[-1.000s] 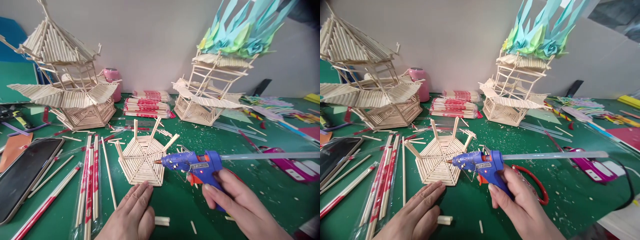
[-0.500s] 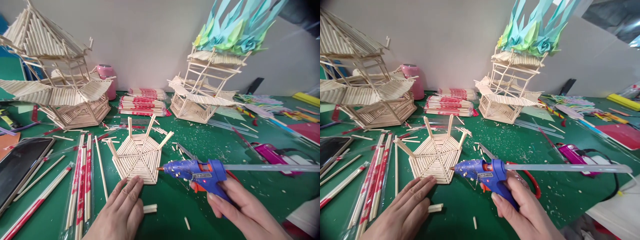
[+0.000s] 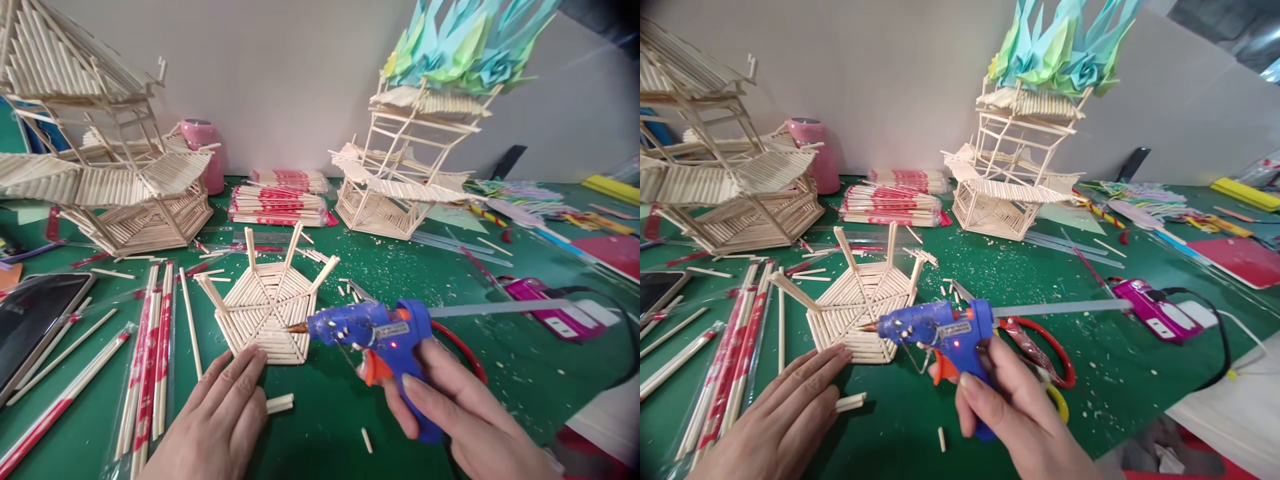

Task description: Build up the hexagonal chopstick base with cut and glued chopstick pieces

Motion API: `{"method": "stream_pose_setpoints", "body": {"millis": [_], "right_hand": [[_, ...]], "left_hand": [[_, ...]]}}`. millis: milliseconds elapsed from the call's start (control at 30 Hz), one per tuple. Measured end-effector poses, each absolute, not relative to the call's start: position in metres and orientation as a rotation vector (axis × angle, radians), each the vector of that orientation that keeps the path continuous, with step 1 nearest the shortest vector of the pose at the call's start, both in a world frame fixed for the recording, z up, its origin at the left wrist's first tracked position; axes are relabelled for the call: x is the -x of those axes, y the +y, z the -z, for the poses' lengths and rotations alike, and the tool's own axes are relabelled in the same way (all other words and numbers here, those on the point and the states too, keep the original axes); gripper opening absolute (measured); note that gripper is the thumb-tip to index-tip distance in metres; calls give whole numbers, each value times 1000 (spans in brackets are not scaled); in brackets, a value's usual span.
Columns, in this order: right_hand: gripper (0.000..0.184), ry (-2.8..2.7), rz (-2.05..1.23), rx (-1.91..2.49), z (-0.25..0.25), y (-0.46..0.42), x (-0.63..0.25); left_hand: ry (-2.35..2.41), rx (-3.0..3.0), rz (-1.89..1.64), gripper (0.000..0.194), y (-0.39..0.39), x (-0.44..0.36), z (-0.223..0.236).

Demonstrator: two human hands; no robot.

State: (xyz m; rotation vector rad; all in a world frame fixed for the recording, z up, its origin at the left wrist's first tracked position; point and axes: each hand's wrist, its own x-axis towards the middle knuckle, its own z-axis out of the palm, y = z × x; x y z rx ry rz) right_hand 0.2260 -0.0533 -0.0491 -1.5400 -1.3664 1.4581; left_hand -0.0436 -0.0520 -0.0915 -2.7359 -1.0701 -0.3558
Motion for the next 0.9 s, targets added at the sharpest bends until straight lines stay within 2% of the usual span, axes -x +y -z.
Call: {"method": "stream_pose_setpoints", "body": {"millis": [133, 333, 600, 900], "right_hand": [[31, -1175, -1627, 1362, 44, -39, -190], [20, -943, -1651, 1167, 47, -30, -157], [25, -903, -1678, 1096, 47, -42, -146], [33, -914, -1747, 1043, 49, -46, -139]], "left_hand": [[-1031, 2769, 368, 27, -48, 46, 89], [-1142, 2910, 531, 26, -47, 46, 82], [-1198, 2883, 703, 20, -43, 53, 73], [-1254, 2815, 706, 19, -40, 66, 76]]}}
